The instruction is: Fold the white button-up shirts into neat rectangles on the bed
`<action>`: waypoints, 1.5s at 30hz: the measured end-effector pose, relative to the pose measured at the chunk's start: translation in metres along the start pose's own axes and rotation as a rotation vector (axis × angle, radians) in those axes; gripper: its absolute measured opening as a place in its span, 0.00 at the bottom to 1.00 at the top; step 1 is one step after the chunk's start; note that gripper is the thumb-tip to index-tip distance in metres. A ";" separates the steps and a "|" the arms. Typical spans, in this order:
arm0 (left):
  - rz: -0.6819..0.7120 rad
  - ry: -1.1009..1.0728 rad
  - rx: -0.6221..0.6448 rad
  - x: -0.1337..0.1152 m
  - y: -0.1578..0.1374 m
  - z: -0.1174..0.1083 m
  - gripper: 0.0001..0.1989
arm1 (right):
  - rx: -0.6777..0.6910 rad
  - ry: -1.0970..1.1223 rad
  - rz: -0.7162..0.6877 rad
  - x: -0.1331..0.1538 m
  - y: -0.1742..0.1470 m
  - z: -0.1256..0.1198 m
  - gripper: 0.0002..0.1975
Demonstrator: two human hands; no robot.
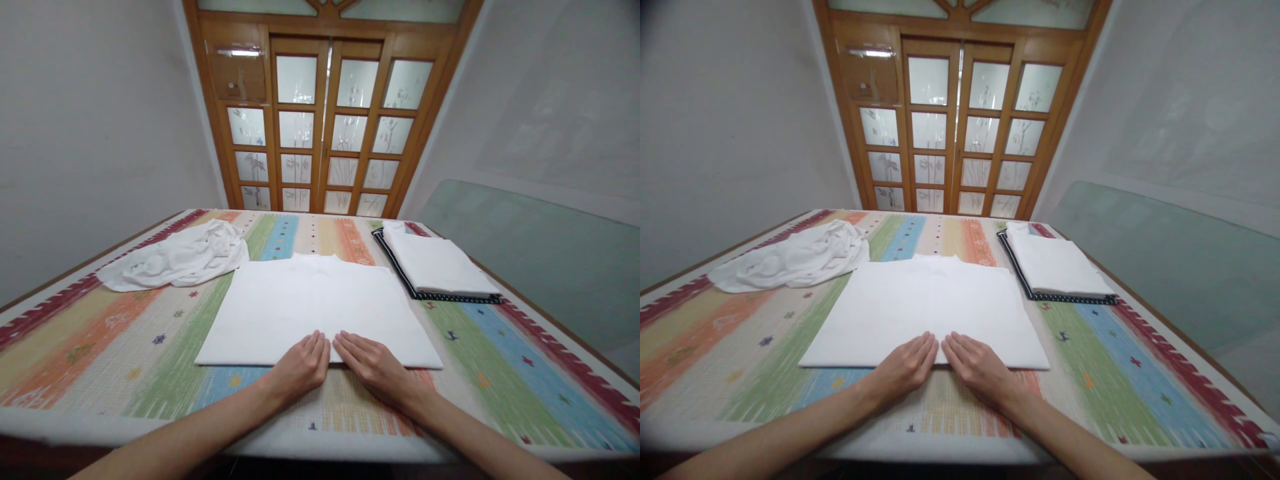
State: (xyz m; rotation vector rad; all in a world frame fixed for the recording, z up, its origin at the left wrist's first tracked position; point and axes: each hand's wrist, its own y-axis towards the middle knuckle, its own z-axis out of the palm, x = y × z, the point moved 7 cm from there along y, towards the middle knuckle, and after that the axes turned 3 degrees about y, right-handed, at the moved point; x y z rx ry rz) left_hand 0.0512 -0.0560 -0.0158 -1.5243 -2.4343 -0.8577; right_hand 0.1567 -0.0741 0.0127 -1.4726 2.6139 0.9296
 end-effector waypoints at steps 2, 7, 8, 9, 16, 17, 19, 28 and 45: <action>0.010 -0.046 0.023 0.010 -0.008 -0.004 0.17 | 0.039 0.021 0.012 -0.006 -0.010 0.001 0.19; -0.082 -0.215 0.234 0.051 -0.049 -0.010 0.29 | 0.121 0.137 0.103 -0.029 -0.045 -0.010 0.25; -0.122 -0.253 0.274 0.061 -0.061 -0.011 0.33 | 0.136 0.158 0.139 -0.035 -0.054 -0.012 0.27; -0.161 -0.285 0.298 0.071 -0.073 -0.013 0.37 | 0.147 0.174 0.178 -0.041 -0.063 -0.014 0.29; -0.365 -0.372 0.345 0.124 -0.151 -0.020 0.47 | 0.143 0.228 0.352 -0.078 -0.122 -0.022 0.42; -0.382 -0.377 0.354 0.129 -0.158 -0.020 0.47 | 0.147 0.238 0.358 -0.081 -0.127 -0.022 0.41; -0.404 -0.385 0.368 0.136 -0.169 -0.021 0.48 | 0.161 0.264 0.375 -0.086 -0.134 -0.023 0.40; -0.400 -0.403 0.400 0.142 -0.178 -0.019 0.46 | 0.250 0.342 0.430 -0.091 -0.147 -0.021 0.44; -0.396 -0.395 0.553 0.140 -0.075 0.014 0.34 | 0.298 0.389 0.296 -0.075 -0.007 0.036 0.27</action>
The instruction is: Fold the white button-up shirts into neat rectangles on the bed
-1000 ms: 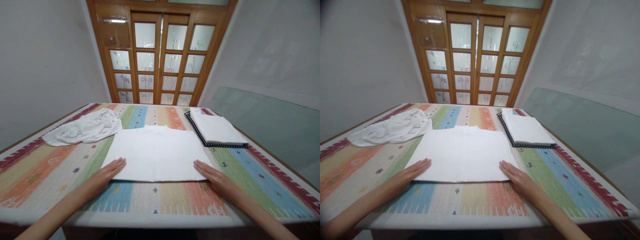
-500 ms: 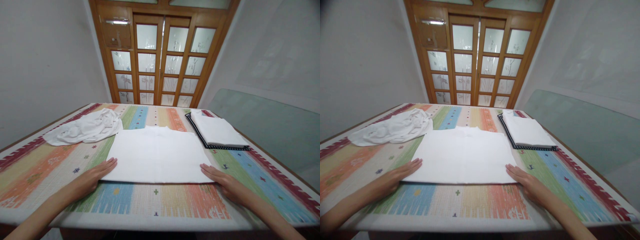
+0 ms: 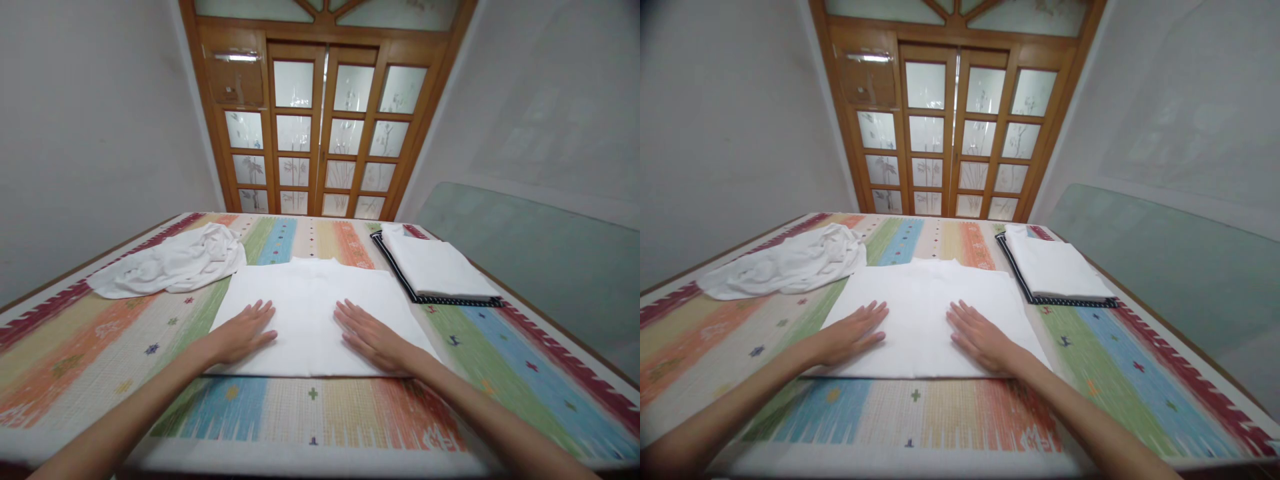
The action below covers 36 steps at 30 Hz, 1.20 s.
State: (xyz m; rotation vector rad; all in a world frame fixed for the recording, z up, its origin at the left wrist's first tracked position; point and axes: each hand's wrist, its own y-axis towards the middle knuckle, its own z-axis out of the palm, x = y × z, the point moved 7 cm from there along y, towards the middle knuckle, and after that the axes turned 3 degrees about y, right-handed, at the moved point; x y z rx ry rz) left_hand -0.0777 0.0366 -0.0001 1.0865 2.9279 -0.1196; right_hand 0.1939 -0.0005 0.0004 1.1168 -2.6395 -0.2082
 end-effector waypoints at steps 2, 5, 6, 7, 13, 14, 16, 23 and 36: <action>0.023 0.024 -0.067 -0.011 0.019 0.004 0.32 | 0.031 0.025 -0.034 0.010 0.031 0.014 0.26; 0.020 0.070 -0.234 -0.020 0.032 0.008 0.29 | 0.051 0.036 -0.038 0.015 0.075 0.031 0.25; 0.023 0.085 -0.291 -0.022 0.032 0.009 0.28 | 0.071 0.033 -0.029 0.013 0.089 0.036 0.26; 0.030 0.098 -0.339 -0.024 0.031 0.010 0.27 | 0.086 0.027 -0.012 0.010 0.102 0.041 0.27; 0.024 0.115 -0.402 -0.027 0.018 0.018 0.26 | 0.128 -0.019 0.162 -0.034 0.159 0.053 0.32; 0.008 0.112 -0.401 -0.026 0.016 0.020 0.26 | 0.130 -0.029 0.200 -0.043 0.165 0.053 0.32; -0.053 0.105 -0.402 -0.020 0.012 0.022 0.27 | 0.132 -0.045 0.282 -0.060 0.171 0.053 0.34; -0.212 0.040 -0.342 0.022 0.003 0.027 0.30 | 0.138 -0.089 0.450 -0.101 0.165 0.048 0.35; -0.081 -0.107 -0.289 0.066 0.062 0.014 0.30 | 0.068 -0.125 0.619 -0.126 0.129 0.041 0.36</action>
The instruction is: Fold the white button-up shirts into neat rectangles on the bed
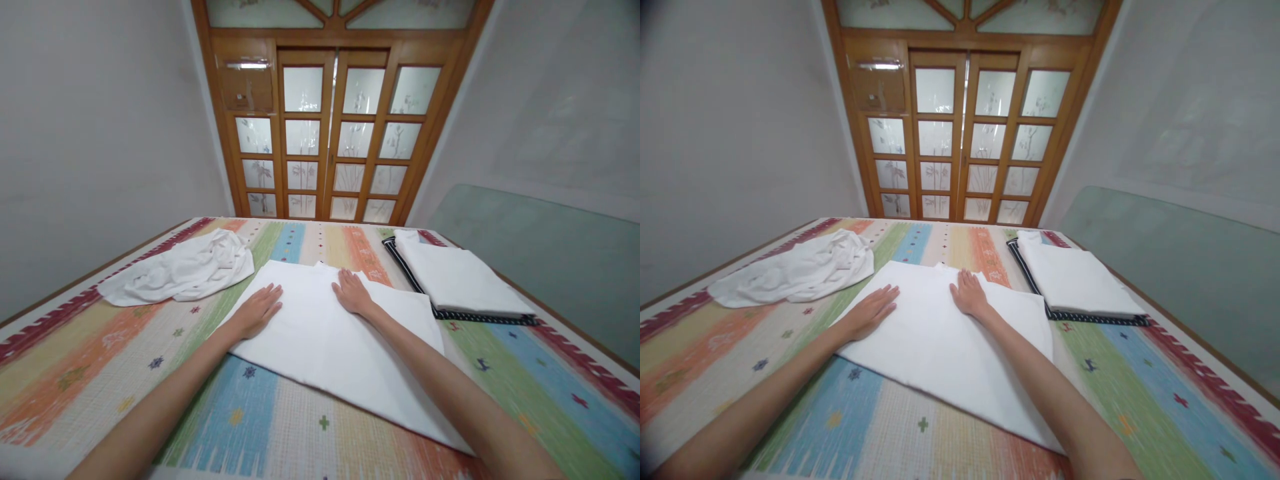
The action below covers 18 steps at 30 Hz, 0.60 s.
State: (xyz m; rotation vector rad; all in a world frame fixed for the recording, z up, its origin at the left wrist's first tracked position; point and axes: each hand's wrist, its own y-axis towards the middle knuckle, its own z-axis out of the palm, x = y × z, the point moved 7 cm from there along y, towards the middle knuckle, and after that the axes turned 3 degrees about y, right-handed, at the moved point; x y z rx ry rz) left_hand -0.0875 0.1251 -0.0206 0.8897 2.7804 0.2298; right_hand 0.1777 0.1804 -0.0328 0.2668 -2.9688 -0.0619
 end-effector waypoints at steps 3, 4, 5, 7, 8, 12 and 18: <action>0.033 -0.030 -0.021 0.012 0.024 0.005 0.30 | -0.011 -0.009 0.014 -0.010 -0.009 -0.001 0.37; 0.045 -0.039 -0.027 0.015 0.032 0.006 0.30 | -0.014 -0.012 0.016 -0.013 -0.013 -0.001 0.37; 0.056 -0.046 -0.029 0.018 0.040 0.008 0.29 | -0.020 -0.016 0.013 -0.016 -0.018 -0.002 0.37; 0.067 -0.044 -0.019 0.021 0.055 0.011 0.28 | -0.034 -0.020 -0.013 -0.019 -0.029 -0.003 0.38; 0.065 -0.034 -0.006 0.023 0.062 0.012 0.27 | -0.040 -0.021 -0.037 -0.020 -0.036 -0.004 0.38; 0.040 0.012 0.055 0.026 0.089 0.017 0.26 | -0.050 -0.006 -0.238 -0.014 -0.072 -0.009 0.35; 0.030 0.067 0.118 0.020 0.125 0.024 0.31 | -0.041 0.041 -0.561 0.021 -0.127 -0.019 0.33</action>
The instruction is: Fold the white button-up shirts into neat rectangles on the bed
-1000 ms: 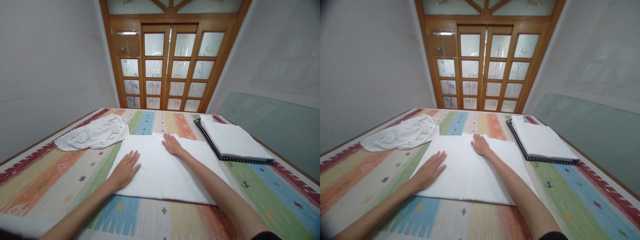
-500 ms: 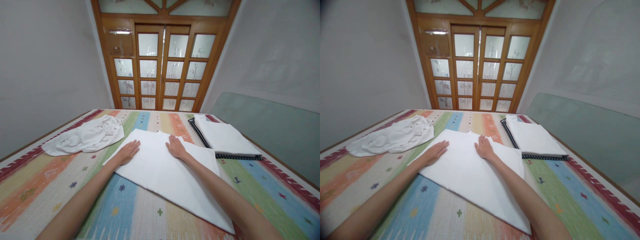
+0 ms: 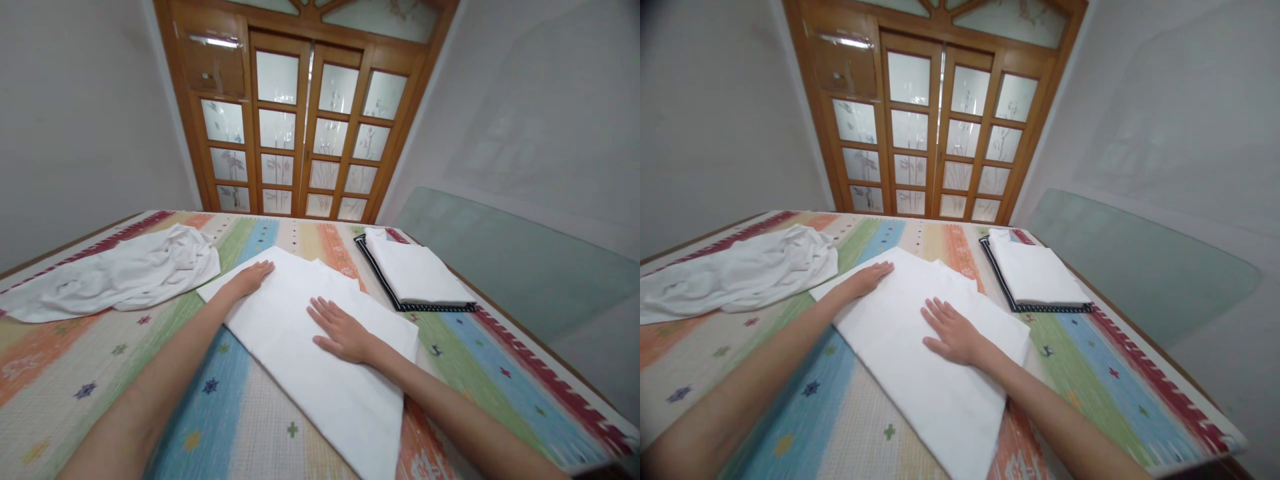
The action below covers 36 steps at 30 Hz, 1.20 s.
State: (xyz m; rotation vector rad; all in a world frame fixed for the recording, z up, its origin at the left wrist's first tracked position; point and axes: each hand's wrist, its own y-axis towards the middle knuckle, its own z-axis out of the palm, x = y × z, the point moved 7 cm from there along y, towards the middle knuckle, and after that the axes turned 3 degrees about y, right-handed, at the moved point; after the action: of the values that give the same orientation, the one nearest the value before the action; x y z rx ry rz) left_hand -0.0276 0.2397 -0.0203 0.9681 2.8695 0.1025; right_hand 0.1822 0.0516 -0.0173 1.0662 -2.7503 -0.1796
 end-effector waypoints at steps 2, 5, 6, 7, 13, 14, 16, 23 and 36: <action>-0.017 0.026 0.022 -0.004 0.012 0.002 0.32 | 0.005 0.013 -0.028 0.016 -0.001 -0.001 0.35; -0.068 0.046 0.030 -0.011 0.028 0.004 0.30 | 0.025 0.039 -0.066 0.038 0.003 0.001 0.39; -0.081 0.044 0.019 -0.014 0.033 0.005 0.28 | 0.034 0.052 -0.087 0.046 0.005 0.002 0.40; -0.090 0.041 0.004 -0.018 0.037 0.006 0.25 | 0.042 0.067 -0.108 0.054 0.007 0.003 0.40; -0.097 -0.001 -0.036 -0.039 0.060 0.013 0.27 | 0.027 0.143 -0.109 0.092 0.025 0.002 0.39; -0.091 -0.007 -0.029 -0.042 0.063 0.014 0.27 | 0.024 0.146 -0.107 0.097 0.030 0.002 0.38; -0.071 -0.018 -0.014 -0.049 0.071 0.015 0.26 | 0.014 0.148 -0.118 0.107 0.040 0.003 0.38; -0.048 -0.126 0.068 -0.072 0.092 0.001 0.22 | -0.033 0.107 -0.193 0.118 0.089 0.013 0.34; -0.250 -0.244 -0.276 -0.068 -0.073 -0.012 0.29 | 0.068 0.060 0.175 0.005 0.143 0.019 0.27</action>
State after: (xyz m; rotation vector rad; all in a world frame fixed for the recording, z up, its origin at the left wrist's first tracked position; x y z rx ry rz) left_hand -0.0187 0.1400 -0.0095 0.5272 2.6333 0.3240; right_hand 0.0805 0.1541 -0.0094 0.8259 -2.7946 -0.0297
